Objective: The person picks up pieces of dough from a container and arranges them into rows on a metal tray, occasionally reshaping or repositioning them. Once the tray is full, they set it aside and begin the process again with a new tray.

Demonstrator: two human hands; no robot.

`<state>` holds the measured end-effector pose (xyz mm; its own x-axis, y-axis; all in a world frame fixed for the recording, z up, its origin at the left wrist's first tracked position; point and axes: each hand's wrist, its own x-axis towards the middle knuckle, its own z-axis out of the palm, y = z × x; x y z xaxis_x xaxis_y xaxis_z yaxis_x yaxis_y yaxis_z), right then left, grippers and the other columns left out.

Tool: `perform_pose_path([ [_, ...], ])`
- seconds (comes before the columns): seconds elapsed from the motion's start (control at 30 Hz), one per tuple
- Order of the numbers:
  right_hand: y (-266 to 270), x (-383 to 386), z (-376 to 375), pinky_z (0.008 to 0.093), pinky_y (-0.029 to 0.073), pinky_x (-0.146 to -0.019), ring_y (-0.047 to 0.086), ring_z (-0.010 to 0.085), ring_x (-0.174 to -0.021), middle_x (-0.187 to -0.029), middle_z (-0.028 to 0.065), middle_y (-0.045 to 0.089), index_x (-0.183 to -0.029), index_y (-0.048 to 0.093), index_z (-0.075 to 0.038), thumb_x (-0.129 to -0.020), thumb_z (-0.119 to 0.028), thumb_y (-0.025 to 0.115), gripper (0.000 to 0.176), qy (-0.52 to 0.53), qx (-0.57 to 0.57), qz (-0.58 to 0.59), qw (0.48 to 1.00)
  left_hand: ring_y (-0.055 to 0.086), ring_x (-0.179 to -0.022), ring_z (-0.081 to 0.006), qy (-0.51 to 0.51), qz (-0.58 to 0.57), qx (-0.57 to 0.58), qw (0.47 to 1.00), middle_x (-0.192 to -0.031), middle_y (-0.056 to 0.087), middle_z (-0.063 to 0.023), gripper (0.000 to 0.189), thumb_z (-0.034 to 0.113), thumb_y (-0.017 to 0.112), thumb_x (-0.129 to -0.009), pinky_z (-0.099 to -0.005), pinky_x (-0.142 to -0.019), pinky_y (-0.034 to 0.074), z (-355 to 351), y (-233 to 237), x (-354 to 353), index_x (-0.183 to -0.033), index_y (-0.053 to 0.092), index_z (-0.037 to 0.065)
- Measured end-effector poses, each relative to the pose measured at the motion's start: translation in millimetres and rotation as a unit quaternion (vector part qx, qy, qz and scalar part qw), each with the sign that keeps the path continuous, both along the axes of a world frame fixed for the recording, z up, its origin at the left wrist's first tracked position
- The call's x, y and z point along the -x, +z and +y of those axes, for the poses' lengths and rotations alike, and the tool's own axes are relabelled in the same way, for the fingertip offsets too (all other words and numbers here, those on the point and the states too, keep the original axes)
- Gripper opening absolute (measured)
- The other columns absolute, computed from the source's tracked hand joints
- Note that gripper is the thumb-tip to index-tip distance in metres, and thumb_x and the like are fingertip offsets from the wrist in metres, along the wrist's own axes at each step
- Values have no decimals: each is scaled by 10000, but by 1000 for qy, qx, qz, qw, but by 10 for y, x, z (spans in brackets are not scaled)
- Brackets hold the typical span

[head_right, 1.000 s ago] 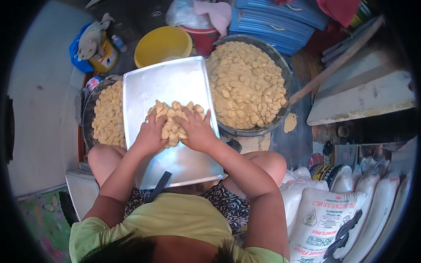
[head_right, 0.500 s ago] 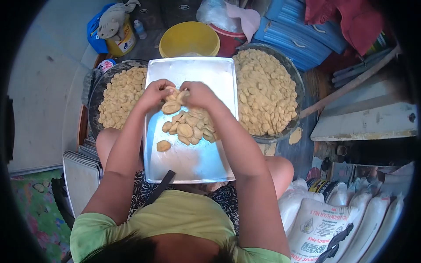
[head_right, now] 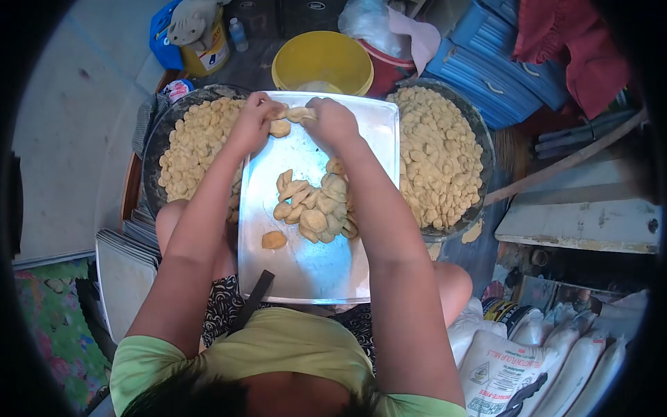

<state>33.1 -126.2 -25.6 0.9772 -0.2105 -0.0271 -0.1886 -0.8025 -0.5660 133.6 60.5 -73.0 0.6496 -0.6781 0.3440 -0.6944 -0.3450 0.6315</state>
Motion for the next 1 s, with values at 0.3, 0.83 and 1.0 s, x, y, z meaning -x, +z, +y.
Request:
perform_pose_path([
  [0.3,-197,101,-481,396,498,-852,621,334,-998,-1084,174,624,-1037,645,-80,-735,-86,684,304,-59,-39,-51,996,364,-1295,-330,-28,-103,-111,988,-1347,465,-127,454,145,623,-721,-481,-1068,253,99,240,342,-1173,655,127],
  [0.83,-292,676,-1036,384,443,-898,558,302,-1047,-1180,125,555,-1199,656,-185,-767,-224,718,439,-30,42,-33,998,592,-985,-365,-17,31,-215,976,-1075,578,-172,245,101,646,-787,-446,-823,496,-144,539,643,-1021,600,47],
  [1.0,-385,427,-843,477,290,-1009,431,292,-1219,-1278,95,523,-1251,616,-194,-764,-287,686,500,13,109,-134,985,590,-984,-365,-13,44,-126,991,-1041,575,-176,273,38,598,-794,-434,-822,488,-177,521,639,-1066,604,59],
])
